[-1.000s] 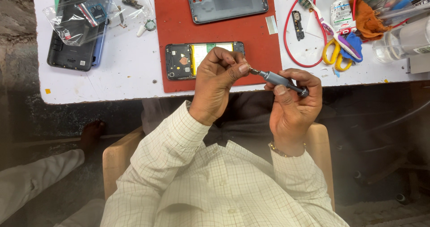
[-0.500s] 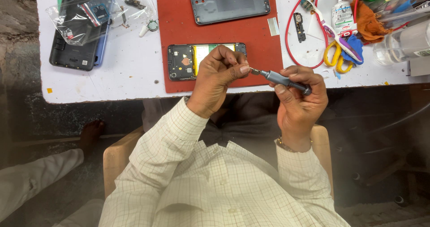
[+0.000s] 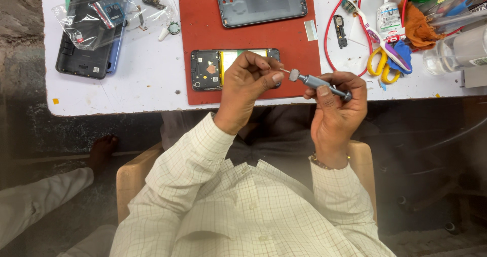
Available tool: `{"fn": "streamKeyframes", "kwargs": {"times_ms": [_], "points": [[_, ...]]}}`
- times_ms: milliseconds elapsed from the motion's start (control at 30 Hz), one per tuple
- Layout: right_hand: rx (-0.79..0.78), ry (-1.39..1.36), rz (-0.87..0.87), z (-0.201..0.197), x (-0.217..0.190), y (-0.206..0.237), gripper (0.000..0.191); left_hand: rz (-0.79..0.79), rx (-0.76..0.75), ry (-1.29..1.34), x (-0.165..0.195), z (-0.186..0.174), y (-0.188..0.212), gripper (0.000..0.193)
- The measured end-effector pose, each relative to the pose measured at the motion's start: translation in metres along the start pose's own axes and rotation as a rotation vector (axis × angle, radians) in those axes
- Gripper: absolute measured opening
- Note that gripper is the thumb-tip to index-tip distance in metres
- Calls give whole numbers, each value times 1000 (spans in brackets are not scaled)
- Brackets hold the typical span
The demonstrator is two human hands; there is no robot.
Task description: The person cleans the internals of an opened smartphone with a brush, then uses a screwdriver to unscrew and reposition components, presses the battery, and handles the phone frame and back cover while working at a repair bench.
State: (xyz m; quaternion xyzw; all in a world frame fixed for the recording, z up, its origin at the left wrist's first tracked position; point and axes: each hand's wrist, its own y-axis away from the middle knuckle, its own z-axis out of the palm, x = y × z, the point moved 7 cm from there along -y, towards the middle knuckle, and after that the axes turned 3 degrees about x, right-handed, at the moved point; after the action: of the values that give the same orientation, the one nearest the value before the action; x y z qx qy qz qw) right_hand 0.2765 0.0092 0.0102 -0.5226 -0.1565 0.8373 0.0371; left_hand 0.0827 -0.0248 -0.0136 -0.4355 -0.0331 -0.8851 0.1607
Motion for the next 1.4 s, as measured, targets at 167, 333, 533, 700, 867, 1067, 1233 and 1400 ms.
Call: {"fn": "streamKeyframes", "kwargs": {"times_ms": [167, 333, 533, 700, 867, 1067, 1233, 1400], "points": [[-77, 165, -26, 1, -26, -15, 29, 581, -214, -1169, 39, 15, 26, 18], [-279, 515, -32, 7, -56, -25, 31, 681, -410, -1493, 31, 20, 35, 37], [-454, 765, -76, 26, -64, -27, 30, 671, -451, -1545, 25, 17, 35, 38], [-506, 900, -93, 36, -63, -28, 33, 679, -457, -1613, 21, 15, 39, 39], [-507, 885, -81, 39, -63, -31, 32, 738, -455, -1722, 19, 19, 44, 37], [-469, 798, -26, 32, -58, -31, 35, 761, -483, -1782, 18, 21, 45, 36], [-278, 604, 63, 7, -47, -43, 30, 641, -492, -1622, 21, 16, 41, 41], [-82, 338, 85, -21, -12, -67, 25, 538, -400, -1452, 31, 7, 23, 53]]}}
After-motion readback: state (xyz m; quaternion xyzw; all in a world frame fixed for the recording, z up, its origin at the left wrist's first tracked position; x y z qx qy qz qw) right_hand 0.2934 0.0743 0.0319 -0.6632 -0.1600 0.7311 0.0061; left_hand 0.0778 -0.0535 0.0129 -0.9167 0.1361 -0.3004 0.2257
